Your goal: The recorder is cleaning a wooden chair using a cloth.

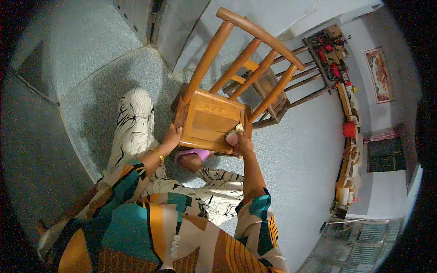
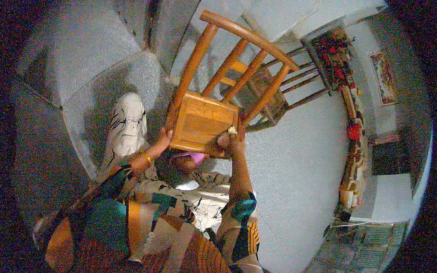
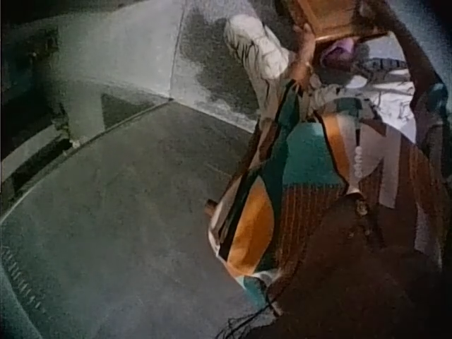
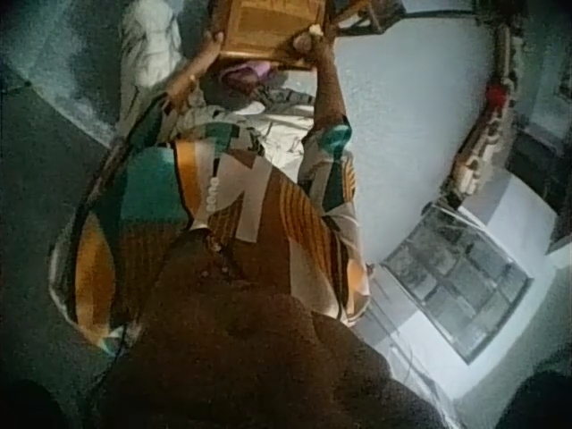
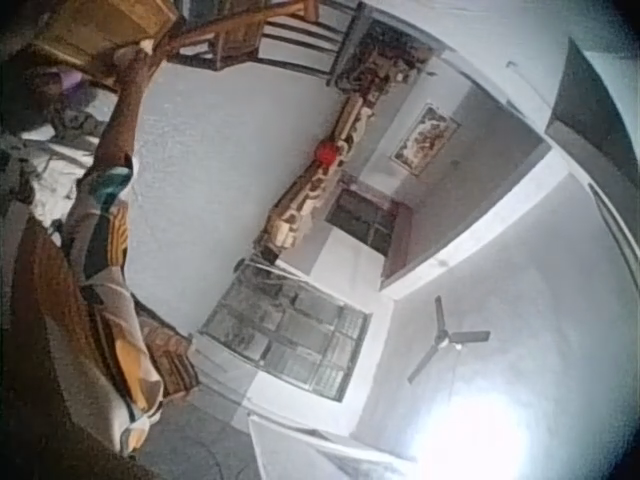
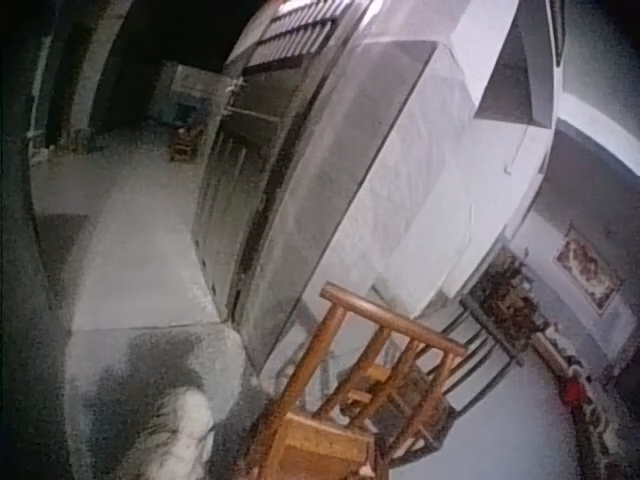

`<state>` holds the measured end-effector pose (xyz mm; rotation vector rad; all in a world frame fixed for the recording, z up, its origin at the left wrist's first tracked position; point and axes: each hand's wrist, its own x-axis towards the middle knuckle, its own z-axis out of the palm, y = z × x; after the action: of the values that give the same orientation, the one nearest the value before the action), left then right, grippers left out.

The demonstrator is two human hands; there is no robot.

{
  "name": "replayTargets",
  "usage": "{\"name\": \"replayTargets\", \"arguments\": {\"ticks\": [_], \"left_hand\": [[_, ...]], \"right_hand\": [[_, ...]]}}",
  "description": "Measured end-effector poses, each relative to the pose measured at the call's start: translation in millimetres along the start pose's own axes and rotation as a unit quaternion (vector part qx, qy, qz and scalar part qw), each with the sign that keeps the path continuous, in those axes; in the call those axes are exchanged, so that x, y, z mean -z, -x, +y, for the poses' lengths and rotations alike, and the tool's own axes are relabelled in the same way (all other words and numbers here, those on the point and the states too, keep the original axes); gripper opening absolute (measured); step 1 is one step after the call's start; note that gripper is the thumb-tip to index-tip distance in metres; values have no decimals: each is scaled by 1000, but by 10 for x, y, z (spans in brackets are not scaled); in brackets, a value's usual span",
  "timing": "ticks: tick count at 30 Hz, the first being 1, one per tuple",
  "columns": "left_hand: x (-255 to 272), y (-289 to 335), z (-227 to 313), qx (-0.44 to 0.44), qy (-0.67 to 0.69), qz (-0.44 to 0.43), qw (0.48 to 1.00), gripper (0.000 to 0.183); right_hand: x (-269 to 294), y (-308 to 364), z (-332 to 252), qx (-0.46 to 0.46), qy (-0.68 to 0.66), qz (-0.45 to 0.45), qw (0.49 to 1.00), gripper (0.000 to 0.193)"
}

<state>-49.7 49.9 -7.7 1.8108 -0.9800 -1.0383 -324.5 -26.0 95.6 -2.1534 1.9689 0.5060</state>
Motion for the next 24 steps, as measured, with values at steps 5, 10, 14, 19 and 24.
{"name": "replayTargets", "arguments": {"ticks": [5, 10, 14, 19, 24], "left_hand": [[-151, -153, -165, 19, 35, -31, 999, 44], [-118, -168, -152, 26, 12, -59, 998, 46], [-61, -120, -147, 15, 17, -11, 1000, 47], [-50, -46, 125, 34, -26, -22, 999, 46], [-97, -55, -25, -7, -29, 18, 999, 45]], "right_hand": [[-326, 220, 67, 46, -25, 120, 991, 49], [-448, 369, -126, -60, -12, 97, 993, 49], [-302, 522, -523, -60, -85, 92, 990, 50], [-621, 493, -649, 52, -42, 172, 983, 53], [-596, 570, -1321, 114, -37, 187, 975, 55]]}}
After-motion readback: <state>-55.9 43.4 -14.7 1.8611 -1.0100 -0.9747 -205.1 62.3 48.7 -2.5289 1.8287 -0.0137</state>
